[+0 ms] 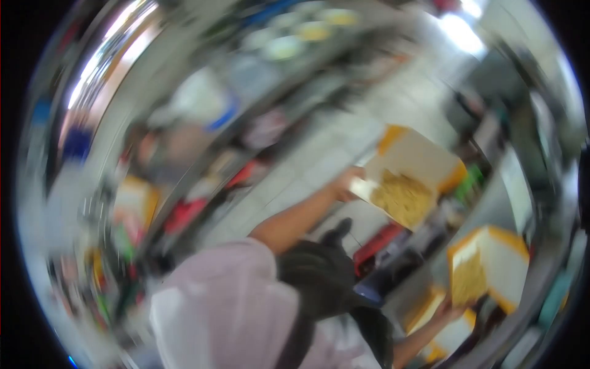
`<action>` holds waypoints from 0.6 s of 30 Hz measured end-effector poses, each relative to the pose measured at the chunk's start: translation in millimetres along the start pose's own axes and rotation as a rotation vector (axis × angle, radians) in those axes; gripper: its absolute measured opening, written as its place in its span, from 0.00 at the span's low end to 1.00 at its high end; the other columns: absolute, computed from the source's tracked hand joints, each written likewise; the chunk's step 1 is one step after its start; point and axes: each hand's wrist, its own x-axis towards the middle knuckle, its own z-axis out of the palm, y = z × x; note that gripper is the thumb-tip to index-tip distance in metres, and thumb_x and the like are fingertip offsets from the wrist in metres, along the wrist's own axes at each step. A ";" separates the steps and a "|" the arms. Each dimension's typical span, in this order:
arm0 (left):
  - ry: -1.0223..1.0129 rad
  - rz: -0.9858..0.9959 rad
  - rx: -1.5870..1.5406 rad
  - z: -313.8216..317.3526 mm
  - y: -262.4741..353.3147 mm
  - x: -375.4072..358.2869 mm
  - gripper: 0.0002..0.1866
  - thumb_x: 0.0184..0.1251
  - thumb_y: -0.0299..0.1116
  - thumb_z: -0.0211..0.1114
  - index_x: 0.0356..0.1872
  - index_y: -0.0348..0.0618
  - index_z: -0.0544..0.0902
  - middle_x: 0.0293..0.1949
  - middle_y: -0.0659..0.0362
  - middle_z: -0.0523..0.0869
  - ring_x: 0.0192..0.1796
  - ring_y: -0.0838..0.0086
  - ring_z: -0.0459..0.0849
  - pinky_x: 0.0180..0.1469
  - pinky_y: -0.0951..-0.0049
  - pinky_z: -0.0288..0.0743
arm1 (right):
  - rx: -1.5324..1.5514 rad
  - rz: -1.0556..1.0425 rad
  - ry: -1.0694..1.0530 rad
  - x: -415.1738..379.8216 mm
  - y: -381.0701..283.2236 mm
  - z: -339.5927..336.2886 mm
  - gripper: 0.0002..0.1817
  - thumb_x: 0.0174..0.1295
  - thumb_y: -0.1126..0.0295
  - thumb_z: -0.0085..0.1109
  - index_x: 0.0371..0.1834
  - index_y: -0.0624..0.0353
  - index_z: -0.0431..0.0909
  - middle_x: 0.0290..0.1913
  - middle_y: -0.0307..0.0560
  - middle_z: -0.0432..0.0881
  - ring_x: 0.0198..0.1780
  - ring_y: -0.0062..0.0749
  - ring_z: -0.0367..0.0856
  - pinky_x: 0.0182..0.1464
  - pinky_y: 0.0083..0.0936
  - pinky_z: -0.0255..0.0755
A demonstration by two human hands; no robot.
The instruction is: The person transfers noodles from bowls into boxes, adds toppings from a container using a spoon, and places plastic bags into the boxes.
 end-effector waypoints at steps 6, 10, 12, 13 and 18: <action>0.223 0.429 -0.322 -56.8 19.7 -299.9 0.28 0.50 0.28 0.57 0.57 0.35 0.74 0.52 0.50 0.82 0.53 0.60 0.83 0.61 0.60 0.75 | -0.444 0.262 -0.543 -98.0 103.9 136.7 0.33 0.73 0.49 0.44 0.72 0.61 0.56 0.71 0.52 0.63 0.69 0.42 0.66 0.70 0.41 0.62; 0.313 0.778 -0.430 -83.0 5.4 -471.6 0.28 0.52 0.30 0.57 0.59 0.36 0.73 0.51 0.51 0.82 0.53 0.59 0.83 0.58 0.58 0.76 | -0.276 0.710 -0.963 -189.9 207.7 232.1 0.29 0.73 0.53 0.46 0.69 0.61 0.61 0.66 0.52 0.71 0.64 0.42 0.72 0.66 0.42 0.68; 0.416 0.959 -0.370 -129.3 1.0 -520.9 0.32 0.51 0.32 0.54 0.64 0.39 0.69 0.56 0.50 0.78 0.59 0.56 0.78 0.62 0.53 0.72 | -0.301 0.816 -1.113 -240.0 267.3 283.3 0.27 0.74 0.54 0.42 0.70 0.59 0.60 0.66 0.51 0.71 0.65 0.41 0.72 0.67 0.42 0.66; 0.383 1.007 -0.433 -136.3 7.8 -544.0 0.34 0.51 0.32 0.54 0.65 0.39 0.67 0.58 0.48 0.77 0.60 0.53 0.77 0.62 0.50 0.71 | -0.291 0.891 -1.221 -260.4 298.8 303.6 0.28 0.75 0.53 0.40 0.70 0.59 0.59 0.67 0.51 0.69 0.67 0.41 0.69 0.68 0.42 0.65; 0.446 1.137 -0.488 -184.3 58.5 -617.5 0.32 0.54 0.36 0.51 0.64 0.38 0.67 0.57 0.48 0.78 0.58 0.50 0.78 0.56 0.46 0.74 | -0.299 0.996 -1.515 -359.5 422.9 403.7 0.29 0.75 0.50 0.39 0.71 0.55 0.58 0.69 0.48 0.66 0.68 0.42 0.67 0.67 0.45 0.64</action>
